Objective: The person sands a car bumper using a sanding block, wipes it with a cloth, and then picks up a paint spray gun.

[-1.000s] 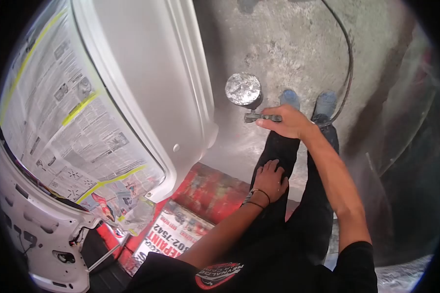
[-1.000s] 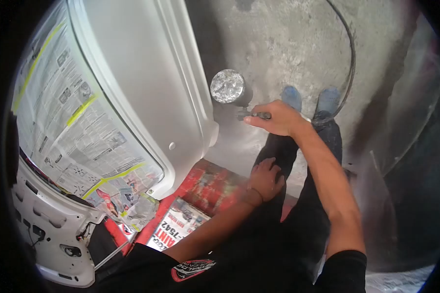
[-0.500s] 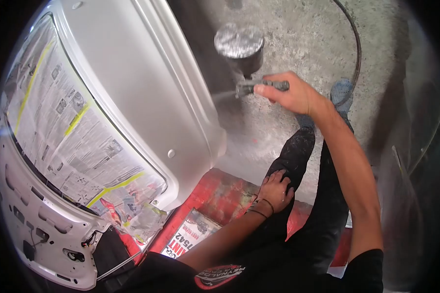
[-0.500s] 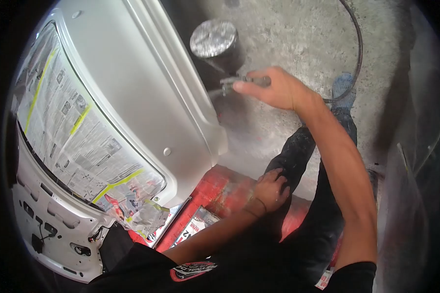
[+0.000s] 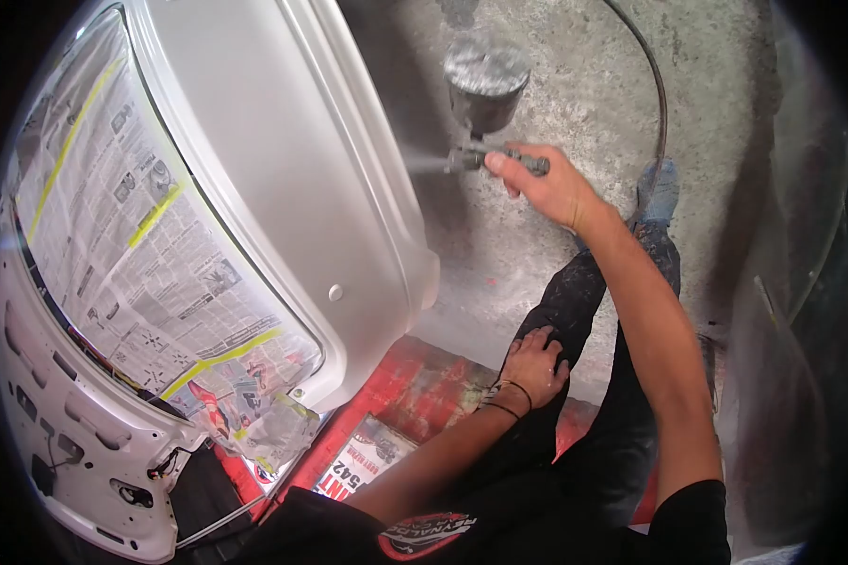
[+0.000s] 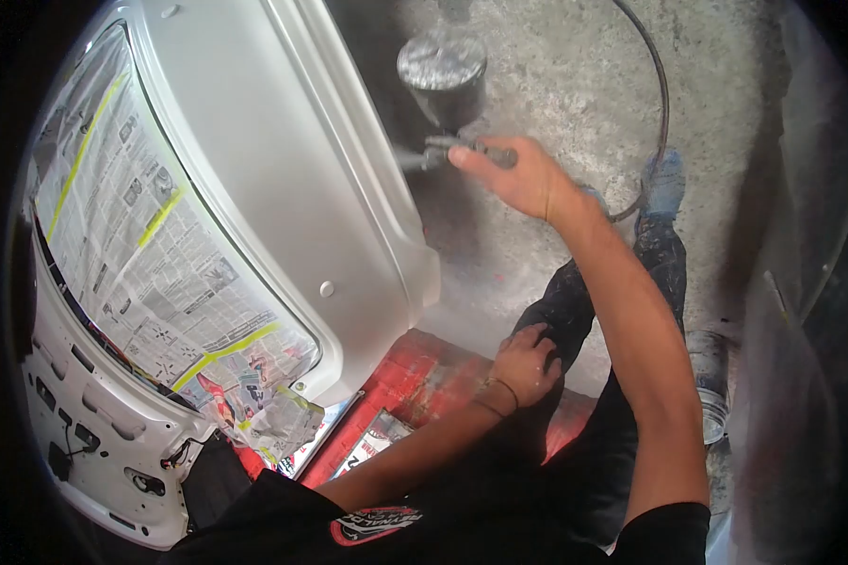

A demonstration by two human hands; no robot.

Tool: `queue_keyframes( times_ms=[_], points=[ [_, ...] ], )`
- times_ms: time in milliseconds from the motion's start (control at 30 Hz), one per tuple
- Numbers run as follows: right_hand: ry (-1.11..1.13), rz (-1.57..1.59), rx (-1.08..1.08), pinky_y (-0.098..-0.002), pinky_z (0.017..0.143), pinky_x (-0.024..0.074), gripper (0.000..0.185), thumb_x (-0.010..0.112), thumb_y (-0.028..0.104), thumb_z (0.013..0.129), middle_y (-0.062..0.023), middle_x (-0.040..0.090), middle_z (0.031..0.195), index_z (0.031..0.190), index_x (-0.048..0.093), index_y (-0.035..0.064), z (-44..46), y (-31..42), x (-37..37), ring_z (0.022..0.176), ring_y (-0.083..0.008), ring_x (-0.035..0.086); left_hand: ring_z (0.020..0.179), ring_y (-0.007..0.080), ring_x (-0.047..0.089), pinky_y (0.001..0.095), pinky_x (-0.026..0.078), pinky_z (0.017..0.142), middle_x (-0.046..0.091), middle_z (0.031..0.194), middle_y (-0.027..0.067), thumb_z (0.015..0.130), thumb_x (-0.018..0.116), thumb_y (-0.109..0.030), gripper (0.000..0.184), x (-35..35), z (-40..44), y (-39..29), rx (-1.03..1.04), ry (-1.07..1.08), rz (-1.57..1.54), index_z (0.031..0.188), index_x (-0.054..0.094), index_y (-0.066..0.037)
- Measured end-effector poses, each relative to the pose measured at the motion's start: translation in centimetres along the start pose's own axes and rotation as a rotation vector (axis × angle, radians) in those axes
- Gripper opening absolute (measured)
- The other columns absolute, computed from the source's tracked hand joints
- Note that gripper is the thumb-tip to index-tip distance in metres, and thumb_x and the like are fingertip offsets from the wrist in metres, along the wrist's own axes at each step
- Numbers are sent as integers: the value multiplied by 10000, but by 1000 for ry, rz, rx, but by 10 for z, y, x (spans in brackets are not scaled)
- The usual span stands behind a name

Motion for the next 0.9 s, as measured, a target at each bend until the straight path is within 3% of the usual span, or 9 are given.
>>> queue_keyframes(
  times_ms=[267,467,567,600,667,767,900],
  points=[
    [57,-157,-9,-326,704,474,666,691,674,1015,-10,653,771,1006,792,16,4,-24,25,741,-123,579,1431,375,575,548,460,1180,615,1532,197,952,733,-326,367,4,-2,8,-1,-3,-11,1225,762,-82],
    [-172,-122,-143,-323,739,487,734,674,729,998,-20,635,764,1002,793,6,52,17,13,758,-142,591,1425,378,578,539,464,1178,609,1539,205,948,742,-324,370,6,-6,12,-6,-31,-39,1221,761,-75],
    [-283,-43,-181,-371,911,509,784,706,730,972,-134,657,1001,1134,753,-35,61,33,11,973,-232,617,1423,381,579,536,468,1172,609,1537,213,953,738,-321,364,7,-7,14,4,-34,-51,1217,759,-70],
    [-273,11,-168,-419,1033,515,877,724,741,953,-244,665,1223,1283,715,-72,60,38,11,1170,-320,642,1422,383,579,537,468,1172,610,1535,215,955,737,-321,364,7,-8,14,7,-39,-54,1217,759,-70],
    [-282,46,-147,-463,1151,523,985,744,744,936,-350,679,1441,1430,680,-106,60,37,13,1361,-408,672,1421,386,580,538,468,1173,611,1532,220,958,733,-320,362,9,-9,16,14,-46,-59,1219,757,-70],
    [-283,-23,-111,-455,1140,531,960,746,732,945,-340,689,1434,1423,689,-98,60,9,20,1343,-410,683,1421,397,579,543,463,1180,612,1528,227,963,728,-321,364,15,-12,19,7,-40,-71,1224,754,-70],
    [-75,-132,38,-449,1139,532,931,747,716,949,-331,693,1437,1414,699,-89,23,-28,37,1334,-415,690,1494,385,512,539,415,1209,555,1594,227,997,671,-348,409,18,-12,24,-17,54,-107,1275,718,-53]
  ],
)
Point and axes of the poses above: each hand's wrist, its own z-axis towards the middle knuckle, its own x-axis out of the palm, y = z × x, the point moved 4 cm from there along z, towards the middle knuckle
